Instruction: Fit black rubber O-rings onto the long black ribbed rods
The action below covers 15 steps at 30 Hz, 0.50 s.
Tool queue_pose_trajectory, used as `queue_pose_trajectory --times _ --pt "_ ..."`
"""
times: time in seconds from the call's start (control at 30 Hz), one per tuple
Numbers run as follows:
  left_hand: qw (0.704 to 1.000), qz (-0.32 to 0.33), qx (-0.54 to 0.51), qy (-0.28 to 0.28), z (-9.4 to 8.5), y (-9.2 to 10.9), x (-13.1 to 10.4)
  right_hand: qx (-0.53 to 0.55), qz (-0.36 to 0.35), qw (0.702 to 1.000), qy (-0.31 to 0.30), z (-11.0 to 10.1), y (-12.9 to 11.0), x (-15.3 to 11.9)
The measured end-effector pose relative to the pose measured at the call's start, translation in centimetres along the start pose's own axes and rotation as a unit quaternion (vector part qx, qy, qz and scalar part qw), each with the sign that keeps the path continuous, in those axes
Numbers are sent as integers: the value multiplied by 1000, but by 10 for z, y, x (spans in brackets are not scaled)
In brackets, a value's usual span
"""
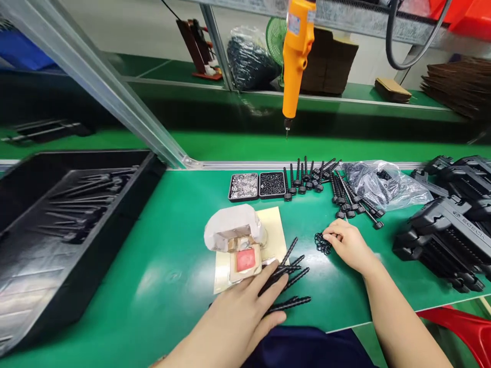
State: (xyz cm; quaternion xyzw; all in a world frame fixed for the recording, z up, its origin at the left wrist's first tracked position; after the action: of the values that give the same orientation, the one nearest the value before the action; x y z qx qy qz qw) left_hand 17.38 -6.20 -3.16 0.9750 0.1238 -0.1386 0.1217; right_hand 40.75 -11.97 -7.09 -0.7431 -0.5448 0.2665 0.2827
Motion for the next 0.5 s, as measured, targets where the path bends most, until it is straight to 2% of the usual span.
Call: queue_pose_trajectory --times 0.13,0.27,0.4,0.5 --pt "993 60 77 69 -18 7 -4 23 9 1000 0 -5 0 -1" --pt "981 113 65 146 -32 1 -26 48 15 998 -24 -8 2 -6" --pt "976 85 0 199 -34 -18 -49 66 23 996 -55 -6 7 -13" --pt "973 57 -24 222 -28 -24 -57 74 23 996 -51 -5 8 -14"
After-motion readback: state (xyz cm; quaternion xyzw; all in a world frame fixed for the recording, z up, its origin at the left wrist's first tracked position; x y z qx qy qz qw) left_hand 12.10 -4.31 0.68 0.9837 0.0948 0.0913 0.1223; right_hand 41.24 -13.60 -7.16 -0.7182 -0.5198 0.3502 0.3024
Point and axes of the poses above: each hand's wrist, its own x-axis towards the middle knuckle, its own z-axis out of the palm, y = z × x, the point moved 7 cm from there along x, towards the middle knuckle, and after that the axes turned 11 degrees about -y, right-handed, at the moved point
